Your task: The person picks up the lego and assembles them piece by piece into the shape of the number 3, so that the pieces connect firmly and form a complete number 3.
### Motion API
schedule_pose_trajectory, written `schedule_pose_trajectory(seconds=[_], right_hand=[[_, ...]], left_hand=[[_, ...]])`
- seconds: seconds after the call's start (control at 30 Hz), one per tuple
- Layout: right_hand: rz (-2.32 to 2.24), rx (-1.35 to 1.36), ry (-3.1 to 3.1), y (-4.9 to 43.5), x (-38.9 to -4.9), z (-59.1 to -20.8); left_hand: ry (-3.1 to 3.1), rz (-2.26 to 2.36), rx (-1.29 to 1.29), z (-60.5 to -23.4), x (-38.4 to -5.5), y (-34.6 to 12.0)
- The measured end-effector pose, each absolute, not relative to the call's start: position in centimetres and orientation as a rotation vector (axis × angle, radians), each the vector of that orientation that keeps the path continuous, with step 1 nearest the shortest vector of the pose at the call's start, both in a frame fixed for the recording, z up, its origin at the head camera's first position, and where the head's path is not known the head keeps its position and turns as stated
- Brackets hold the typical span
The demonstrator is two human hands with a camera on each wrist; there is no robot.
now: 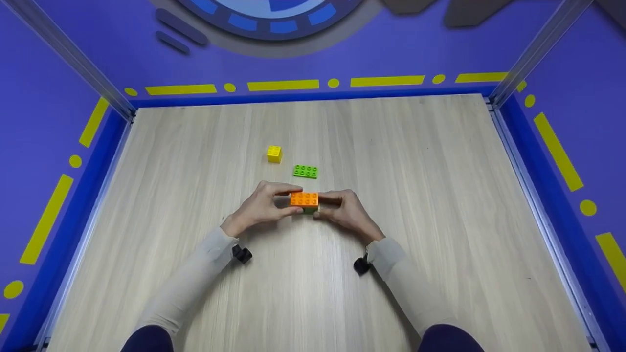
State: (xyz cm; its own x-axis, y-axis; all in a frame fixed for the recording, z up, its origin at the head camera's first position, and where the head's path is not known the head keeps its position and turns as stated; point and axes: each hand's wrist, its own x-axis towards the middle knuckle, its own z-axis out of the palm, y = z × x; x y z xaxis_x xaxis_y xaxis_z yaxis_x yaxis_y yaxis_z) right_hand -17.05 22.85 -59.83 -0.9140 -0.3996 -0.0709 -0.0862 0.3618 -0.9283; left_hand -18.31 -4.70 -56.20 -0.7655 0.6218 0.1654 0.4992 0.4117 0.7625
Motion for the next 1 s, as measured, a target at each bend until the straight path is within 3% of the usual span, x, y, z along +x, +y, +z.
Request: schedule_pose_trajectory(seconds=[0.5,1.0], right_hand=[[-1.862,-0.426,2.166,22.6,-16.7,-60.2],[-1.973,-0.386,2.112,22.6,-16.5,-60.5]], left_hand=[[2.621,1.386,0.845,-56.2,-19.3,-7.5],[2.722,1.531,0.668,-56.1,-22.5,-10.1]])
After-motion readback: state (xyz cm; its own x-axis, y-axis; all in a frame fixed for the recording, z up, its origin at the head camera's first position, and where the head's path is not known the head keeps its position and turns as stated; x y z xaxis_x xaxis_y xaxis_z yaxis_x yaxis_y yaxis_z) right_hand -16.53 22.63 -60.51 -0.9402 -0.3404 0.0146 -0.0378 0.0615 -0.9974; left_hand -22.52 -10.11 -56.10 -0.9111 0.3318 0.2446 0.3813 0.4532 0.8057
